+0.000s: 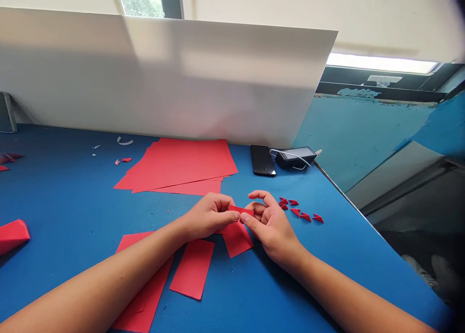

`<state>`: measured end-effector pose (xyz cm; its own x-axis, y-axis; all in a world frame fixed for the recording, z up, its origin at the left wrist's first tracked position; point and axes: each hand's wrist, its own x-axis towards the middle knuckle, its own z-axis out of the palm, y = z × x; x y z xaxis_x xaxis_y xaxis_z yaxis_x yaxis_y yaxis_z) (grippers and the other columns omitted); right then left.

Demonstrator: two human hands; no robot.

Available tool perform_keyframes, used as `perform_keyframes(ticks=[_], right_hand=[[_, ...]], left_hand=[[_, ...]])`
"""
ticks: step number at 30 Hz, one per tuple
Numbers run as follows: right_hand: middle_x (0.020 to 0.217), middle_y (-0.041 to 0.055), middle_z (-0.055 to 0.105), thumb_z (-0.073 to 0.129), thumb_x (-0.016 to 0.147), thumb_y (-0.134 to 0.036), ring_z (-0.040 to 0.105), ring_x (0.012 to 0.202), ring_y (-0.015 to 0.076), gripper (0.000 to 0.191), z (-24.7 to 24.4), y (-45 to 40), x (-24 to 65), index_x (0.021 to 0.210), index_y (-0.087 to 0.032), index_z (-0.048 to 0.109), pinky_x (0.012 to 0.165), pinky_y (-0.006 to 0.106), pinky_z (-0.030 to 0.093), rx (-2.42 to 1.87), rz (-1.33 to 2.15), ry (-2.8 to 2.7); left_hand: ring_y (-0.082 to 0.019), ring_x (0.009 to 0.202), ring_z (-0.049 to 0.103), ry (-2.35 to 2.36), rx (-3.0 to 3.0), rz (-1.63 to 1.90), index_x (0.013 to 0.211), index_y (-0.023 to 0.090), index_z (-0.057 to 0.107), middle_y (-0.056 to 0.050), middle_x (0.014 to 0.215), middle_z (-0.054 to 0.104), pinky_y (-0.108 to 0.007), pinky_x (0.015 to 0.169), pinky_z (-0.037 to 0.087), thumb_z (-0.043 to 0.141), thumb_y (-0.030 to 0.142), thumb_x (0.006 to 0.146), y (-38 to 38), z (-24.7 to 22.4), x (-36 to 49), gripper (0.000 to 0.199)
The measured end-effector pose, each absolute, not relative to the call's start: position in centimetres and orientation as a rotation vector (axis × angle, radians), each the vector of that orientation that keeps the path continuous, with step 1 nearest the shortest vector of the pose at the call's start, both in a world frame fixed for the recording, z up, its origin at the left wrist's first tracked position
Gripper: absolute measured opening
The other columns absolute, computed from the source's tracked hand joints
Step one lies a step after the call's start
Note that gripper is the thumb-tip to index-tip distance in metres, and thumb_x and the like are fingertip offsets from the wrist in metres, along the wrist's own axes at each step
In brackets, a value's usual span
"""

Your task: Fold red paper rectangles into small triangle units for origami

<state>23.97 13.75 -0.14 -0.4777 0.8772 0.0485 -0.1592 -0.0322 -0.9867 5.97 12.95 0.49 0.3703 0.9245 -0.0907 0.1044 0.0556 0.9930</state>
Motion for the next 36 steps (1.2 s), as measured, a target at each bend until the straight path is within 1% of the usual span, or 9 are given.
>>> perform_keyframes(ticks=[3, 8, 13, 16, 23, 27, 31, 33, 36], right_hand=[[0.074, -0.0052, 0.055, 0.066, 0.080, -0.031, 0.053, 0.060, 0.0096, 0.037, 0.0, 13.8, 24.0, 0.103, -0.024, 0.039, 0.055, 0.022, 0.043, -0.808, 1.607, -1.435], [0.072, -0.0085, 0.049, 0.066, 0.078, -0.033, 0.036, 0.042, 0.0037, 0.038, 0.0, 14.4, 24.1, 0.101, -0.024, 0.038, 0.039, 0.018, 0.031, -0.920, 1.572, -1.338], [0.075, -0.0053, 0.056, 0.067, 0.079, -0.036, 0.042, 0.045, 0.0054, 0.042, 0.2, 14.3, 24.1, 0.108, -0.024, 0.039, 0.041, 0.019, 0.033, -0.889, 1.585, -1.390], [0.074, -0.0049, 0.058, 0.067, 0.081, -0.034, 0.044, 0.047, 0.0057, 0.039, 0.3, 14.1, 24.1, 0.107, -0.024, 0.040, 0.043, 0.019, 0.034, -0.873, 1.563, -1.413], [0.075, -0.0047, 0.058, 0.066, 0.081, -0.029, 0.050, 0.053, 0.0066, 0.034, 0.5, 13.8, 23.9, 0.104, -0.023, 0.042, 0.048, 0.019, 0.036, -0.835, 1.580, -1.445], [0.070, -0.0060, 0.054, 0.067, 0.079, -0.028, 0.049, 0.056, 0.0066, 0.031, 0.3, 13.9, 23.9, 0.099, -0.023, 0.043, 0.049, 0.018, 0.035, -0.842, 1.576, -1.422], [0.073, -0.0056, 0.052, 0.064, 0.080, -0.027, 0.039, 0.048, 0.0044, 0.026, 0.0, 14.1, 24.0, 0.098, -0.022, 0.045, 0.042, 0.018, 0.029, -0.869, 1.553, -1.372], [0.076, -0.0051, 0.051, 0.061, 0.082, -0.029, 0.037, 0.046, 0.0040, 0.024, -0.1, 14.2, 24.1, 0.100, -0.023, 0.047, 0.041, 0.019, 0.030, -0.853, 1.547, -1.372], [0.092, -0.0009, 0.052, 0.065, 0.081, -0.031, 0.045, 0.054, 0.0054, 0.031, -0.2, 14.0, 24.2, 0.107, -0.024, 0.051, 0.047, 0.021, 0.036, -0.831, 1.510, -1.491]], left_hand=[[-0.005, 0.042, 0.032, 1.036, 1.330, 0.850, 0.062, 0.016, 0.047, 0.007, 0.047, 0.041, -0.018, 0.041, 0.022, 0.063, 0.031, 0.077, 13.1, 0.4, 5.9, 0.026], [-0.007, 0.039, 0.037, 0.857, 1.118, 1.113, 0.061, 0.017, 0.046, 0.009, 0.043, 0.036, -0.019, 0.042, 0.030, 0.060, 0.025, 0.075, 13.6, -0.1, 5.1, 0.022], [-0.007, 0.045, 0.043, 0.870, 1.196, 1.086, 0.073, 0.017, 0.049, 0.007, 0.051, 0.045, -0.020, 0.048, 0.036, 0.060, 0.034, 0.084, 13.6, 0.1, 5.3, 0.023], [-0.008, 0.048, 0.046, 0.953, 1.303, 1.004, 0.082, 0.017, 0.051, 0.005, 0.055, 0.050, -0.020, 0.049, 0.038, 0.060, 0.039, 0.083, 13.3, 0.3, 5.8, 0.024], [-0.007, 0.047, 0.042, 1.031, 1.447, 0.838, 0.072, 0.014, 0.056, 0.004, 0.054, 0.048, -0.018, 0.044, 0.032, 0.060, 0.044, 0.082, 12.9, 0.6, 6.0, 0.032], [-0.008, 0.046, 0.045, 1.000, 1.362, 0.903, 0.069, 0.014, 0.056, 0.004, 0.051, 0.051, -0.021, 0.047, 0.036, 0.061, 0.036, 0.080, 13.1, 0.7, 5.8, 0.026], [-0.008, 0.043, 0.044, 0.906, 1.189, 1.087, 0.057, 0.016, 0.045, 0.006, 0.044, 0.044, -0.021, 0.049, 0.035, 0.058, 0.022, 0.078, 13.5, 0.0, 5.4, 0.025], [-0.008, 0.043, 0.045, 0.867, 1.166, 1.117, 0.056, 0.017, 0.042, 0.007, 0.044, 0.043, -0.022, 0.050, 0.035, 0.057, 0.021, 0.079, 13.7, -0.2, 5.3, 0.028], [-0.009, 0.047, 0.047, 0.909, 1.258, 1.013, 0.059, 0.016, 0.048, 0.004, 0.050, 0.049, -0.022, 0.051, 0.037, 0.059, 0.027, 0.081, 13.5, -0.1, 5.2, 0.027]])
